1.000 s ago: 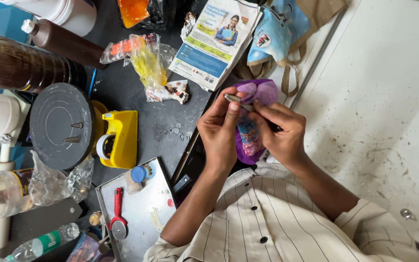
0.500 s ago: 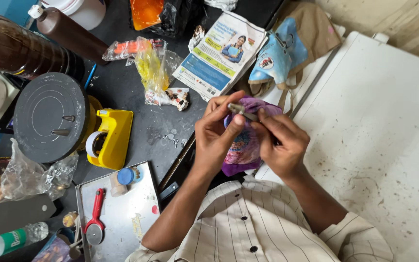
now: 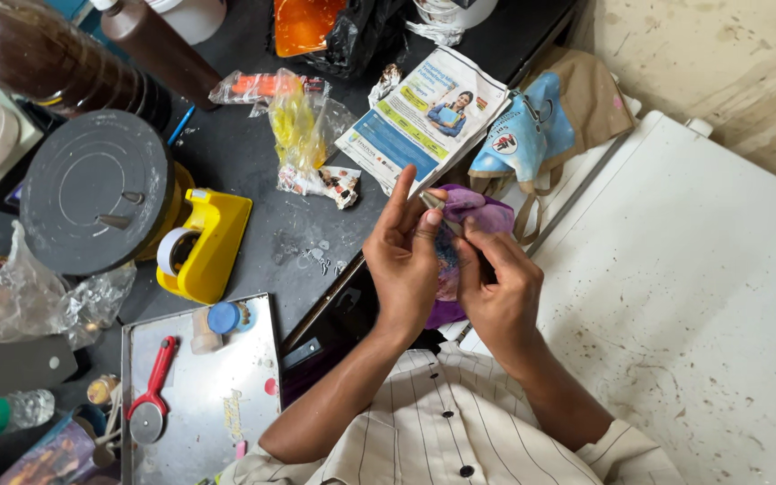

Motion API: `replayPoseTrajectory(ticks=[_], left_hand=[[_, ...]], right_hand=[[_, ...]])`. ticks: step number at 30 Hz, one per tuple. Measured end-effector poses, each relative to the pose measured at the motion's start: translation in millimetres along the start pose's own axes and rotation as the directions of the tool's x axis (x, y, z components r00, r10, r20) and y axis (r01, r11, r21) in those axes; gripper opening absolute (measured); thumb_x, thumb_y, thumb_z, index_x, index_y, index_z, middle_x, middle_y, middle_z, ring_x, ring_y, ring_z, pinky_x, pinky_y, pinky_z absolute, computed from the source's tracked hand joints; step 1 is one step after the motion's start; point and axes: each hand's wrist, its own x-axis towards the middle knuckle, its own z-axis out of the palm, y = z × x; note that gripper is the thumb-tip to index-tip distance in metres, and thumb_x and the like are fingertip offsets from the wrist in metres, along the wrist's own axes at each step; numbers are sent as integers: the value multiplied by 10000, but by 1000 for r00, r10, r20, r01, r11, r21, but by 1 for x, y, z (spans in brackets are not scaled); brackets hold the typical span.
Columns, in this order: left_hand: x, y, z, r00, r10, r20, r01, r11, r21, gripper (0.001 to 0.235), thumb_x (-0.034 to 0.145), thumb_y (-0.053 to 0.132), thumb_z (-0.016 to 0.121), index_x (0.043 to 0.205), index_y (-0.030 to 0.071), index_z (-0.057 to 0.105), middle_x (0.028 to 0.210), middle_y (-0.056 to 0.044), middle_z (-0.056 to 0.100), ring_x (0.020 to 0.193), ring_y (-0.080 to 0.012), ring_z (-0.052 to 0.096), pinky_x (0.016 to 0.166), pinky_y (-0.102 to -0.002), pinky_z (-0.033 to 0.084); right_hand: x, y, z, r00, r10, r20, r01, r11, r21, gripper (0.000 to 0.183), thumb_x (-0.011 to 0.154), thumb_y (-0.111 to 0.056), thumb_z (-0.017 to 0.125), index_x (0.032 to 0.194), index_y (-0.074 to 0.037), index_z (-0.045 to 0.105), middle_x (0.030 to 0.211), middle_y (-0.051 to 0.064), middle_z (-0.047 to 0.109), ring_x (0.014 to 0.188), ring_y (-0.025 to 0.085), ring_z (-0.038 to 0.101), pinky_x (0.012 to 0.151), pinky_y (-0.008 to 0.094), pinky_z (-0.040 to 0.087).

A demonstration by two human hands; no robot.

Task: The person handles a purple cloth and small metal piping tips on a cluttered table. They use scissors to cut a piece of the cloth and then insert the metal tips into the cloth, manipulating them with their hands.

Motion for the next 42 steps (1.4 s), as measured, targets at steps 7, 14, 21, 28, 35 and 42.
replayPoseTrajectory(ticks=[7,14,21,28,35,42], left_hand=[[-7,30,-13,966,109,236,-139,984,113,617,1007,-142,506,1595,12,401,1283,-121,710,1191,-110,637,1006,-230,518],[6,40,-12,940,16,340,109,932,-346,274,967,-48,625,1187,47,492,1334,-151,668,1145,-128,675,998,-265,564],[5,21,-11,996,-35,77,45,991,-124,290,903,-13,801,1172,-58,702,1143,-163,742,1032,-143,699,925,-289,588],[8,11,-14,972,-137,191,198,915,-352,360,930,32,762,1274,-47,691,1171,-123,755,1048,-149,705,955,-306,583],[13,16,-27,926,-23,377,196,883,-426,469,1031,77,664,1478,27,535,1241,-154,731,1140,-156,690,1058,-322,553],[22,16,-26,892,6,452,224,863,-453,257,1061,154,678,1228,-31,611,1343,-205,698,1256,-216,698,1114,-391,564]], right_hand=[[8,47,-22,678,311,666,-733,351,583,63,977,-11,643,962,-5,704,728,27,624,483,47,469,407,226,330],[-2,31,-5,953,200,228,-297,761,576,60,1023,-2,682,1079,16,694,807,60,647,649,88,556,577,238,430],[2,-4,4,981,-164,-101,156,984,-80,190,967,73,700,1155,61,678,995,163,717,947,273,759,792,349,607],[-5,7,9,980,-152,-130,141,986,-87,173,982,67,683,1155,68,676,986,159,717,931,263,752,785,327,593],[-10,33,-6,861,273,428,-506,536,676,132,1051,-80,657,1081,47,673,768,51,637,577,53,506,485,203,375],[-7,23,-4,970,171,173,-240,794,558,112,1056,-31,651,1125,55,667,930,91,683,766,82,611,628,210,474]])
